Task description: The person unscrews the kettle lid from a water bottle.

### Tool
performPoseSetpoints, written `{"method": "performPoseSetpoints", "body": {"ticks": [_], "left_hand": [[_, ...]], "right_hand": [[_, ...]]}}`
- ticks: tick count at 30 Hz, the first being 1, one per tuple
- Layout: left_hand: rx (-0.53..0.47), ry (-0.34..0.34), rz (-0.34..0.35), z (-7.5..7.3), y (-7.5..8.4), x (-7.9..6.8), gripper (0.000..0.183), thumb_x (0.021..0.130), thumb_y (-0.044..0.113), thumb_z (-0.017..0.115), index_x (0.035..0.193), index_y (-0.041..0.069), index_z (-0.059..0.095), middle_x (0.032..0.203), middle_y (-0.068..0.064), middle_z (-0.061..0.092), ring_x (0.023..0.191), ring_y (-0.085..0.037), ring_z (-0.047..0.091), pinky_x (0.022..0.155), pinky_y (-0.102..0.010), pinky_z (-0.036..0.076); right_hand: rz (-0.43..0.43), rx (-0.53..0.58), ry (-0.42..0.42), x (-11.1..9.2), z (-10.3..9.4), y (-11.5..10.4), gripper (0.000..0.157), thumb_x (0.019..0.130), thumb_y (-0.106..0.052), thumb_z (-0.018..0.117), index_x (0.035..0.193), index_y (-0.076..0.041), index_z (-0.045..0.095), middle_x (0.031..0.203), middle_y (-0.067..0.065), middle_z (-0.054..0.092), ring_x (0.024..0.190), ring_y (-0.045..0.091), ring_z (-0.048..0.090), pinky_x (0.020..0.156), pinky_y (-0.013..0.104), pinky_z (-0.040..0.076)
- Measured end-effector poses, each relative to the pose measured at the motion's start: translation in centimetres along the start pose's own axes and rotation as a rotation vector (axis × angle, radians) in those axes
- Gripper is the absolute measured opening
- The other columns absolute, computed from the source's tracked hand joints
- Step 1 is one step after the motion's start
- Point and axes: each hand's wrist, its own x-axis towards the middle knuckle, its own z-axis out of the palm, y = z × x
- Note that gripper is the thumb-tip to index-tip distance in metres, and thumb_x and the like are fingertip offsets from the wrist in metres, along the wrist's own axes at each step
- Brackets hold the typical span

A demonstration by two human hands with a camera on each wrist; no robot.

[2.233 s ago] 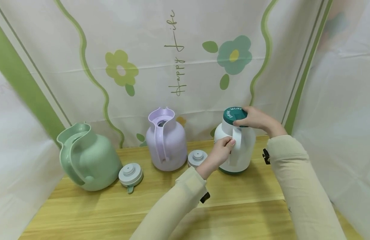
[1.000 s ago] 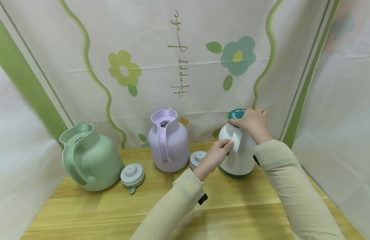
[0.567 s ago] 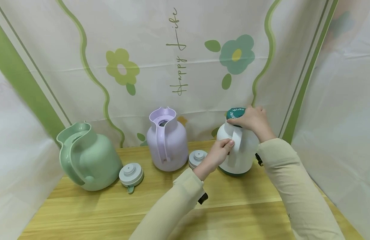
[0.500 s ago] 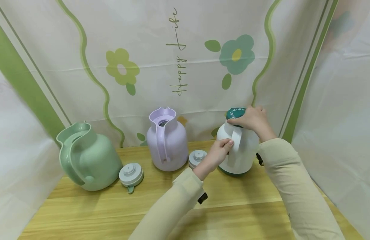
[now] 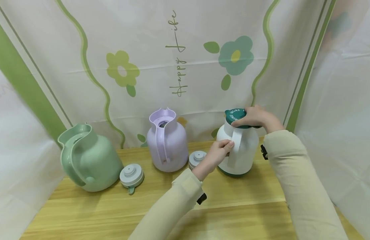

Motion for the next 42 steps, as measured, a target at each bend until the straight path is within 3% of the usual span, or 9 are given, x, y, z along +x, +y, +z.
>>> {"method": "performPoseSetpoints", "body": {"ticks": [2, 7, 10, 17, 24, 29, 33, 38, 42], "left_hand": [[-0.069, -0.001, -0.028, -0.1, -0.1, 0.0, 0.031, 0.098, 0.03, 0.053, 0.115, 0.009, 0.069, 0.099, -0.001, 0.066, 0.084, -0.007, 0.055, 0.077, -0.023, 0.05], [-0.197, -0.013, -0.085, -0.2, -0.3, 0.1, 0.038, 0.096, 0.032, 0.057, 0.118, 0.003, 0.067, 0.118, -0.005, 0.066, 0.106, -0.016, 0.063, 0.094, -0.032, 0.054], [-0.217, -0.026, -0.094, -0.3, -0.5, 0.2, 0.039, 0.096, 0.031, 0.057, 0.119, 0.001, 0.066, 0.12, -0.007, 0.066, 0.11, -0.019, 0.063, 0.096, -0.033, 0.054], [-0.12, -0.026, -0.067, -0.7, -0.4, 0.3, 0.038, 0.098, 0.032, 0.052, 0.12, 0.005, 0.066, 0.121, -0.005, 0.065, 0.108, -0.017, 0.062, 0.095, -0.033, 0.053], [-0.168, -0.022, -0.064, -0.9, -0.4, 0.2, 0.039, 0.097, 0.031, 0.054, 0.118, 0.001, 0.066, 0.12, -0.008, 0.066, 0.11, -0.02, 0.063, 0.096, -0.033, 0.053], [-0.198, -0.009, -0.076, -0.6, -0.5, 0.1, 0.04, 0.096, 0.032, 0.056, 0.119, 0.001, 0.066, 0.12, -0.007, 0.066, 0.111, -0.02, 0.063, 0.096, -0.034, 0.054], [-0.208, -0.008, -0.07, -0.4, -0.6, -0.1, 0.04, 0.096, 0.033, 0.057, 0.118, 0.001, 0.066, 0.12, -0.008, 0.066, 0.111, -0.02, 0.063, 0.096, -0.033, 0.054], [-0.188, -0.004, -0.059, -0.1, -0.5, -0.2, 0.04, 0.096, 0.033, 0.055, 0.118, 0.002, 0.066, 0.119, -0.008, 0.067, 0.109, -0.019, 0.064, 0.095, -0.033, 0.054], [-0.174, 0.005, -0.054, 0.0, -0.3, -0.1, 0.039, 0.097, 0.033, 0.055, 0.118, 0.002, 0.067, 0.119, -0.007, 0.067, 0.108, -0.019, 0.064, 0.095, -0.033, 0.054]], "right_hand": [[0.05, -0.036, -0.005, -0.1, 0.1, -0.8, 0.093, 0.085, -0.059, 0.057, 0.134, 0.018, 0.037, 0.129, 0.043, 0.039, 0.115, 0.053, 0.037, 0.089, 0.061, 0.042], [0.222, -0.071, 0.018, -0.4, 0.9, -2.8, 0.098, 0.087, -0.067, 0.045, 0.128, 0.021, 0.04, 0.131, 0.046, 0.037, 0.121, 0.06, 0.032, 0.101, 0.063, 0.036], [0.248, -0.053, 0.049, -0.6, 1.2, -3.1, 0.096, 0.086, -0.065, 0.048, 0.127, 0.022, 0.041, 0.129, 0.046, 0.039, 0.117, 0.058, 0.037, 0.099, 0.06, 0.039], [0.152, -0.002, 0.072, -0.5, 1.0, -2.0, 0.094, 0.082, -0.063, 0.057, 0.125, 0.019, 0.044, 0.122, 0.039, 0.049, 0.105, 0.048, 0.049, 0.084, 0.054, 0.048], [-0.014, 0.049, -0.003, -0.1, 0.5, -0.3, 0.087, 0.088, -0.043, 0.057, 0.143, 0.016, 0.024, 0.134, 0.043, 0.036, 0.112, 0.05, 0.044, 0.089, 0.059, 0.043], [0.053, 0.017, 0.082, -0.5, 1.2, -1.3, 0.091, 0.088, -0.056, 0.054, 0.139, 0.016, 0.03, 0.13, 0.045, 0.032, 0.115, 0.056, 0.028, 0.09, 0.062, 0.036], [0.116, -0.022, 0.159, -0.8, 1.9, -2.2, 0.1, 0.083, -0.07, 0.052, 0.132, 0.016, 0.036, 0.121, 0.043, 0.039, 0.112, 0.057, 0.029, 0.091, 0.062, 0.033], [0.082, -0.053, 0.205, -0.7, 2.2, -2.3, 0.089, 0.086, -0.06, 0.055, 0.129, 0.016, 0.041, 0.123, 0.043, 0.044, 0.112, 0.057, 0.036, 0.091, 0.062, 0.037], [-0.001, -0.011, 0.181, -0.6, 1.8, -1.5, 0.079, 0.088, -0.047, 0.058, 0.133, 0.015, 0.04, 0.128, 0.041, 0.043, 0.114, 0.056, 0.037, 0.091, 0.061, 0.038]]}}
